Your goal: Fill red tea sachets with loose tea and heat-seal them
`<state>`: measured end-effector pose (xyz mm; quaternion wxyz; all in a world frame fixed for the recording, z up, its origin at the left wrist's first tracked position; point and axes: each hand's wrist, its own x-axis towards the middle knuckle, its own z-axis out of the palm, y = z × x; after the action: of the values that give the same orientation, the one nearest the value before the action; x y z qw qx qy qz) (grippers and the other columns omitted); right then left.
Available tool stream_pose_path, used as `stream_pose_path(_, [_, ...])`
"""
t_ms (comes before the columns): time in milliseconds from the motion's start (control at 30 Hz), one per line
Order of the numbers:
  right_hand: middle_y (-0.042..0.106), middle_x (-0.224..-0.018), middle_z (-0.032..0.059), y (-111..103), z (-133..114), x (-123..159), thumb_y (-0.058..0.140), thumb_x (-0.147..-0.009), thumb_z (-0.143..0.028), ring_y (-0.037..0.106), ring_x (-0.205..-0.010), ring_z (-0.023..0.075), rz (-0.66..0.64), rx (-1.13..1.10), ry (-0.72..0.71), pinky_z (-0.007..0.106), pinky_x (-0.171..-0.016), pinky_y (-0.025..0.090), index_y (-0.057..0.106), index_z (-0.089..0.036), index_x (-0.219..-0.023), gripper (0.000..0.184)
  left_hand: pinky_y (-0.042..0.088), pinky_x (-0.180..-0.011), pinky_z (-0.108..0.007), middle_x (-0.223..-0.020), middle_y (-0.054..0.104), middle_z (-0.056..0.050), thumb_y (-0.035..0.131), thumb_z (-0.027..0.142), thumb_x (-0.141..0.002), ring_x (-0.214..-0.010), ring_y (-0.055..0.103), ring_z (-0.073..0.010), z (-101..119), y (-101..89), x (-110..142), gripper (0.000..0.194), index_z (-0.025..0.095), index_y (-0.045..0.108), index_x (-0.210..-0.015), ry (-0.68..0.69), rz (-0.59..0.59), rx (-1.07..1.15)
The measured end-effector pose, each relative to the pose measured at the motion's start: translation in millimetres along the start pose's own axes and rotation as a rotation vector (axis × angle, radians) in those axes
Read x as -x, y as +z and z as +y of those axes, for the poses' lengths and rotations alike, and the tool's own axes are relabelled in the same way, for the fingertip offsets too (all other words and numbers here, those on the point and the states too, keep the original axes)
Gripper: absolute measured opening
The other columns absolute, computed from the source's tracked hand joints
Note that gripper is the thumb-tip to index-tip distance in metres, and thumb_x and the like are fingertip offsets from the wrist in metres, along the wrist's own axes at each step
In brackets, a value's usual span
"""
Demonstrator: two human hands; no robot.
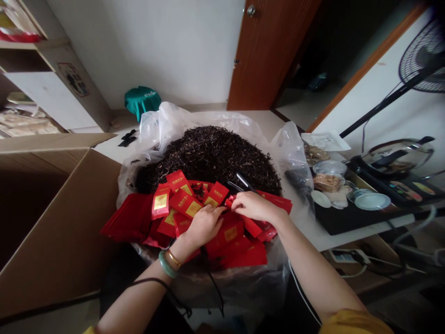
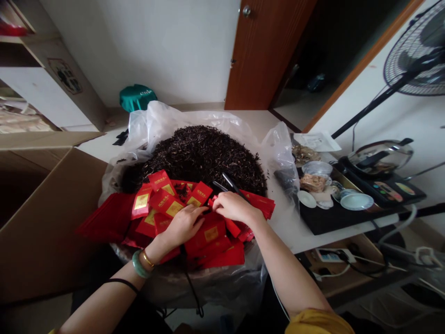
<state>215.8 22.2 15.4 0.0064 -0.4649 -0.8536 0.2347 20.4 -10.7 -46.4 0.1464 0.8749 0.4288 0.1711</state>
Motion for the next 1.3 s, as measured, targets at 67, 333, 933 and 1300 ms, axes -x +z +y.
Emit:
stream_pose_path(67, [0.072, -0.083, 0.0037, 1, 2, 0, 0.052, -0.078, -0.008, 0.066, -0.078, 0.0183, 0.051, -0.055, 0.035, 0.027, -0.074, 0.046, 0.073, -0.02, -0.08, 0.024, 0.055, -0.078, -0.035, -0.088, 0.068, -0.01, 0.053, 0.016, -0.085, -0.082, 0.064, -0.0216, 0, 0.1, 0, 0.033, 0.013, 0.06, -0.117, -0.018, 0.017, 0.034])
stream_pose_path(333, [0.066, -0.074, -0.0004, -12, 0, 7, 0.058, -0.077, -0.019, 0.06, -0.063, 0.0122, 0.444, -0.432, 0.116, 0.025, -0.064, 0.048, 0.061, -0.017, -0.091, 0.015, 0.057, -0.08, -0.036, -0.106, 0.068, -0.012, 0.052, 0.023, -0.087, -0.088, 0.066, -0.0196, 1, 0.2, 1, 0.039, 0.014, 0.05, -0.125, -0.085, 0.331, 0.47])
stream_pose_path(933, [0.072, -0.088, 0.0064, 24, -31, -10, 0.052, -0.087, -0.022, 0.066, -0.074, 0.017, 0.72, -0.269, 0.026, 0.028, -0.071, 0.054, 0.07, -0.02, -0.089, 0.018, 0.054, -0.045, -0.023, -0.062, 0.064, 0.004, 0.066, 0.046, -0.076, -0.05, 0.066, -0.0158, 6, -4.4, -4, 0.038, 0.017, 0.053, -0.096, -0.485, 0.421, 1.171])
stream_pose_path(1300, [0.073, -0.097, 0.0071, 27, -32, -9, 0.051, -0.089, -0.022, 0.068, -0.081, 0.0182, 0.677, -0.231, 0.081, 0.028, -0.077, 0.053, 0.071, -0.02, -0.099, 0.022, 0.054, -0.045, -0.022, -0.066, 0.067, 0.002, 0.065, 0.045, -0.076, -0.05, 0.066, -0.0148, 9, -4.3, -3, 0.038, 0.016, 0.052, -0.099, -0.478, 0.419, 1.186])
